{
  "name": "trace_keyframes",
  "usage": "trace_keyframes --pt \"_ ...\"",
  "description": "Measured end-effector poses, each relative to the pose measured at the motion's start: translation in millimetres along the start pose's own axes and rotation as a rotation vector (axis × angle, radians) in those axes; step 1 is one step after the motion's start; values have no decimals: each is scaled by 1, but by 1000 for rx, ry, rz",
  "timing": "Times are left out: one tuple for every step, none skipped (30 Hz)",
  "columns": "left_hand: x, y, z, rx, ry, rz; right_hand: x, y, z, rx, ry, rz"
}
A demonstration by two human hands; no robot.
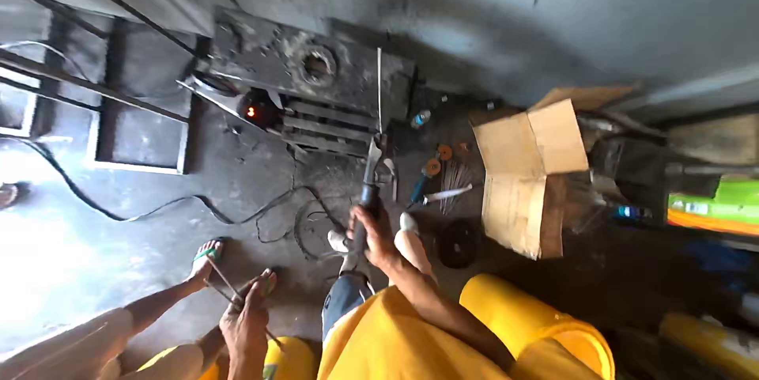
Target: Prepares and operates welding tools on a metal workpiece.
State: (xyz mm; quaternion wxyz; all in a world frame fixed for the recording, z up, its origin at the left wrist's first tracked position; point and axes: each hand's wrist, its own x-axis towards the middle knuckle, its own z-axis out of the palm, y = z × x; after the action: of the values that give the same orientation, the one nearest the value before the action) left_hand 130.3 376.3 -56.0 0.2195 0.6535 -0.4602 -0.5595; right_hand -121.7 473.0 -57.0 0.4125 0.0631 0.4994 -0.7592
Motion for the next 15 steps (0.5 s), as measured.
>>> trace_keyframes --pt "0 14 11 -61 -29 12 2 -18 -3 -111 -50 -78" --pt "-1 29 24 -100 -71 39 6 -36 -9 -219 -96 -151" --pt "-3 44 40 -127 -120 74 9 -54 -16 -295 -139 -188" --pt "-7 62 60 -162 -165 120 13 -72 -22 -340 -174 -186" --pt "-12 79 83 -202 -220 172 17 -90 -27 -350 -190 -164" --pt "-17 95 105 -243 -276 221 20 -107 -29 -317 -190 -139" --pt "-24 109 128 -281 -329 261 22 -122 -31 -251 -211 -123" --pt "-32 123 149 -327 -379 287 25 -135 -33 -151 -257 -98" --pt "-40 134 169 -376 -427 309 27 -148 -35 -37 -320 -46" --pt "-47 143 186 -425 -465 328 32 -157 -38 40 -392 9" --pt "-53 149 202 -476 -485 338 39 -164 -41 66 -466 59" --pt "-56 153 216 -523 -488 342 48 -170 -45 74 -531 92" --pt "-59 155 229 -572 -470 337 57 -175 -47 36 -544 92" --pt "-60 156 240 -608 -441 336 64 -182 -47 -71 -496 55" --pt "-61 155 249 -628 -402 348 71 -187 -46 -204 -434 -5"
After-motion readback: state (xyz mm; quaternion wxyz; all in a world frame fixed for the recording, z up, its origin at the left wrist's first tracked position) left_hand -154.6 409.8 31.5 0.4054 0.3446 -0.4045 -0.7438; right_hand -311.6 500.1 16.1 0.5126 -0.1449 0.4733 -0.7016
